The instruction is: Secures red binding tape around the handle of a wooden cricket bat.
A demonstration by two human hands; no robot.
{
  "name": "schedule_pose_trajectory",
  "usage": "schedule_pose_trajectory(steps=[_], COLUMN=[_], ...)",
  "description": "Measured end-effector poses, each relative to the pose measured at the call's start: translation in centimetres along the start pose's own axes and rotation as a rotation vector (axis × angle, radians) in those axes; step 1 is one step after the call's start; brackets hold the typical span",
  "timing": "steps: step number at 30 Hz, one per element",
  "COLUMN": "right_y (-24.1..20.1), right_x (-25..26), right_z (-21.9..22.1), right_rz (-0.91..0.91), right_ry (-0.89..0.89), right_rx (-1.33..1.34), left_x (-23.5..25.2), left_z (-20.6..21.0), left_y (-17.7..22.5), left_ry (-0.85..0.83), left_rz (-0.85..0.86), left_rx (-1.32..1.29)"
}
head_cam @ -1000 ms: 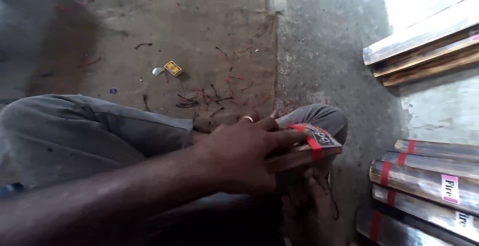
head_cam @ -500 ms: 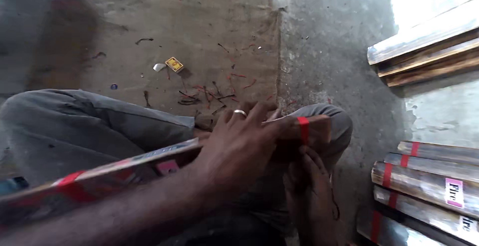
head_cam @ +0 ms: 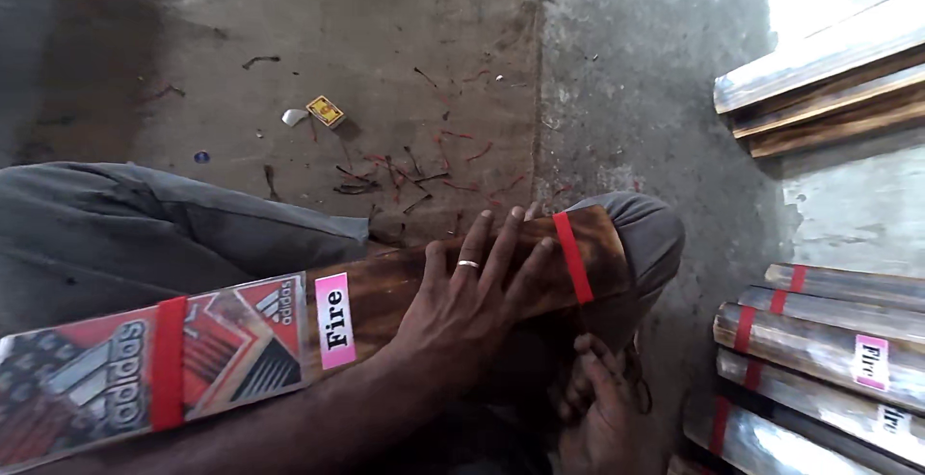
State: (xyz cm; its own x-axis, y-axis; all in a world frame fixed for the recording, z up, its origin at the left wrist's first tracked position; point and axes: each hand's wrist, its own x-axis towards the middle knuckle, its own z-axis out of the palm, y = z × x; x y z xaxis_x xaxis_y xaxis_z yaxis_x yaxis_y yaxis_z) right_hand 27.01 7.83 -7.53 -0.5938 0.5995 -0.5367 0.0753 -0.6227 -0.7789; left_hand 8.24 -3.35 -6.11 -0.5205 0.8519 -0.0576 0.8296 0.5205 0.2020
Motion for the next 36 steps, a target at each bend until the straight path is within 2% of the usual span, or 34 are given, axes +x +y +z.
schedule_pose_trajectory(steps=[4, 11, 14, 16, 18, 19, 20, 23, 24, 25, 29, 36], right_y=[-0.5, -3.5, -4.2, -4.0, -3.6, -3.5, -3.4, -3.5, -3.5, -3.5, -3.1, -0.9], right_x=[0.4, 0.8, 0.6, 0.9, 1.7, 2.2, 2.7, 3.6, 4.0, 4.2, 2.9, 0.2], right_z=[0.2, 2.6, 3.5, 3.8, 3.8, 3.8, 3.7, 3.7, 3.8, 4.0, 3.0, 0.1], right_rz=[-0.022, -0.155, -0.122, -0.101, -0.074, -0.069, -0.069, -0.018, -0.004, 0.003, 0.03, 0.024], right_ry=[-0.093, -0.273, -0.298, -0.269, -0.228, -0.233, -0.248, -0.276, -0.284, -0.275, -0.115, -0.13], right_rx=[-0.004, 0.072, 0.163, 0.169, 0.17, 0.165, 0.146, 0.147, 0.152, 0.14, -0.006, 0.137], left_x=[0.6, 2.5, 2.9, 2.9, 2.9, 2.9, 2.7, 0.5, -0.2, -0.8, -1.6, -1.0], left_z=[-1.5, -9.3, -10.2, -9.5, -8.9, -8.9, -8.9, -7.6, -6.7, -5.5, -1.5, -1.9], left_y=[-1.0, -3.6, -4.1, -4.6, -5.3, -5.5, -5.4, -1.8, -0.5, 0.6, 1.7, 1.3], left_ry=[-0.105, -0.677, -0.872, -0.905, -0.867, -0.788, -0.649, -0.03, 0.107, 0.161, 0.143, 0.12], left_rz=[-0.001, -0.031, -0.075, -0.083, -0.11, -0.114, -0.108, -0.053, -0.006, 0.025, 0.064, 0.1], left_rx=[-0.131, -0.684, -0.861, -0.975, -1.043, -1.016, -0.898, -0.297, -0.158, -0.043, 0.201, 0.187])
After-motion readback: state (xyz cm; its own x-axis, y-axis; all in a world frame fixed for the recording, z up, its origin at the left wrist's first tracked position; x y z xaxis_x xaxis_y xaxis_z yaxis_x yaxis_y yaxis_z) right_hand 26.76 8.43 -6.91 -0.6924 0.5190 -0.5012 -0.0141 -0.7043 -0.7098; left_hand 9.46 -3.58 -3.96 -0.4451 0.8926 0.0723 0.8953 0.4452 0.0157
